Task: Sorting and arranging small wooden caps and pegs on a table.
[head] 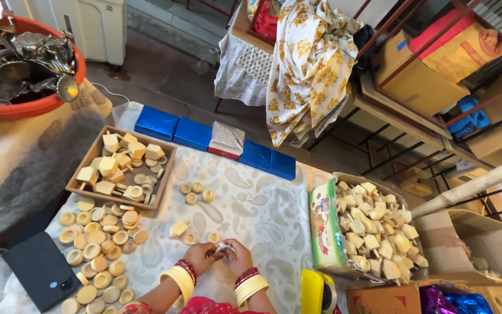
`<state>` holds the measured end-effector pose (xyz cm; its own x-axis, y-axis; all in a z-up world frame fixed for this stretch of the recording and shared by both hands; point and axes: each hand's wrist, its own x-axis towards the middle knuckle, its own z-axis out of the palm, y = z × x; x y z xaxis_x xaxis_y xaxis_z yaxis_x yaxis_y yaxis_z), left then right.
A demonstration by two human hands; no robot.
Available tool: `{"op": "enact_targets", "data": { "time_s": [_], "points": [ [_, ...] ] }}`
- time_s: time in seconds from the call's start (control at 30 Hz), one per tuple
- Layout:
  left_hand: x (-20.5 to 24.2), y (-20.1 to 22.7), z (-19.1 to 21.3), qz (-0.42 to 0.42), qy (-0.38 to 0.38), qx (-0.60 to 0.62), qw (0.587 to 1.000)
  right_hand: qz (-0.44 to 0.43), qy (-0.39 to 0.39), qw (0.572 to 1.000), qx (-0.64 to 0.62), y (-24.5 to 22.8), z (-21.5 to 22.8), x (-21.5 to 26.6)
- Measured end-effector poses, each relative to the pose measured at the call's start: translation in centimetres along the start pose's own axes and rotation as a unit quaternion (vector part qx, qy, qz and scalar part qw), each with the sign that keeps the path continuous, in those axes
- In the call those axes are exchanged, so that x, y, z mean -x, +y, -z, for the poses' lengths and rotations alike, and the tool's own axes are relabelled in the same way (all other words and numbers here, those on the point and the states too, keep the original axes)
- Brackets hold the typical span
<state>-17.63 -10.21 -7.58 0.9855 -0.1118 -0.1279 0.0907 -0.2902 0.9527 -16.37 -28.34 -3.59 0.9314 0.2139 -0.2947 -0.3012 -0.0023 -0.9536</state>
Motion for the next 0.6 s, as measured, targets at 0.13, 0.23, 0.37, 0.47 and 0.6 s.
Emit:
{"op": "enact_targets", "data": {
  "time_s": [0.13,0.23,0.37,0.47,0.6],
  "points": [
    [0.2,2.9,0.7,-0.008,0.014,-0.003,1.0,0.339,0.004,0.824,0.454,-4.3,-1.0,2.1],
    [-0.3,0.5,-2.9,-0.024,0.089,0.223,0.97,0.164,0.043,0.975,0.144,-1.5,-0.6,0.6],
    [1.0,3.9,-1.7,-0.003,0.096,0.161,0.982,-0.01,0.049,0.938,-0.344,1.7,0.0,0.2],
    [0.6,4.1,-0.6,0.058,-0.001,-0.044,0.997,0.064,0.109,0.992,0.025,-1.8,0.2,1.7],
    [-0.5,1.5,-2.3,-0.029,0.042,0.074,0.996,0.244,0.057,0.94,0.229,-2.7,-0.1,2.0]
  ]
}}
